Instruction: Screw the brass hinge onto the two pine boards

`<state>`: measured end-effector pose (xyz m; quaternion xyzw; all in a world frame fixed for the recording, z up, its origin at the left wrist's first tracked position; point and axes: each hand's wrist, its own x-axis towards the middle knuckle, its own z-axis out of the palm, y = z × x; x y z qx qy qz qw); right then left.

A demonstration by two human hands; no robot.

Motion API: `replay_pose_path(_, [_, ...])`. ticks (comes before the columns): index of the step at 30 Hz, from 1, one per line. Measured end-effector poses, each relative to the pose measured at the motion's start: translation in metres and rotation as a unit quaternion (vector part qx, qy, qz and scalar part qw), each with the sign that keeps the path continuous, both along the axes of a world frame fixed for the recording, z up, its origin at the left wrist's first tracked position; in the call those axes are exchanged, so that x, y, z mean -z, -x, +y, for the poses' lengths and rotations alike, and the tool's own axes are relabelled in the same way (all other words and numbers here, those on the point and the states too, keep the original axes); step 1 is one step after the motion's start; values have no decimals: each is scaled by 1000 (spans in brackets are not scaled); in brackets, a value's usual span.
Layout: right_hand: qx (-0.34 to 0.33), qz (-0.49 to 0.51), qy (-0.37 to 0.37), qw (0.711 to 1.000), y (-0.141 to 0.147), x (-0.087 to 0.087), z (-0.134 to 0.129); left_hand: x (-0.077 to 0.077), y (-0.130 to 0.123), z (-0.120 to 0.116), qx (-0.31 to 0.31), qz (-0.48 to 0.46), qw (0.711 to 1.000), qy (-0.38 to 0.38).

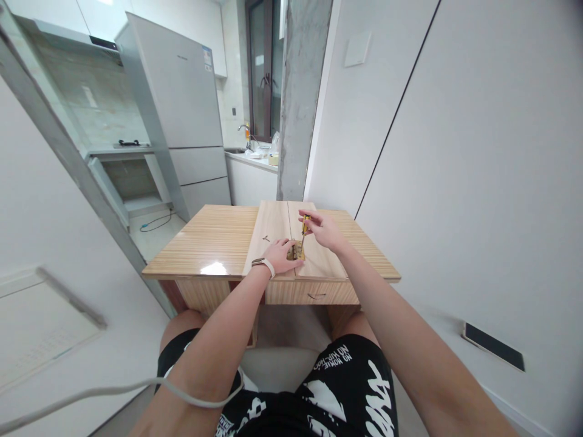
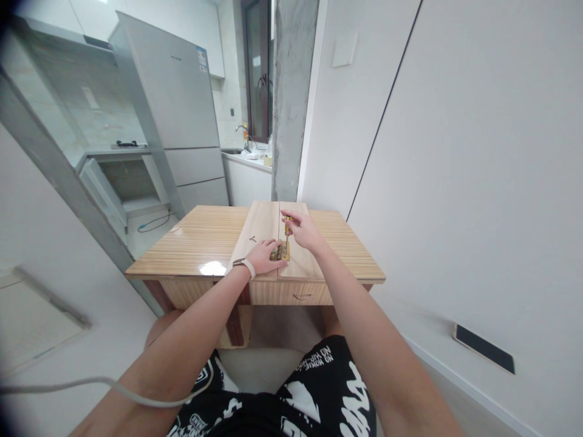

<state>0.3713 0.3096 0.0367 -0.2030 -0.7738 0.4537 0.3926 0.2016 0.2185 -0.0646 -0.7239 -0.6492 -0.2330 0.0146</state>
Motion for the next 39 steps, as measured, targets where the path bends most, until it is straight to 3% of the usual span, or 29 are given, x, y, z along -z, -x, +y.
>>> replay_pose_path(3, [-22,-8,-1,1000,-2,0,4,0,0,0,-1,1,1000,2])
replay_pose_path(9, [7,-4,-21,1000,3,2,6,-1,0,-1,-2,5,1000,5])
replay_pose_path(13, [90,-25,-88,992,8,7,3,0,1,0,-1,3,1000,3])
replay_pose_path(17, [213,-33,-192,958,10,11,-10,1,0,1,-3,3,1000,4])
replay_pose_path(20, [252,-36,-224,941,11,10,-19,-1,-1,1,-3,-1,1000,6])
replay_pose_path(25, [189,-38,-183,964,7,6,-8,-1,-1,0,-5,-6,1000,7])
replay_pose_path(29, [77,-19,-63,995,1,3,8,-1,0,-1,-2,-4,1000,3])
replay_pose_path(32, [16,8,5,1000,-1,0,10,-2,-1,-1,0,-2,1000,4])
replay_pose_path(35, [11,19,26,999,1,-2,6,-3,-1,-1,-2,-1,1000,7])
replay_pose_path(39, [57,19,8,998,6,0,1,-3,-1,-1,-3,-3,1000,9])
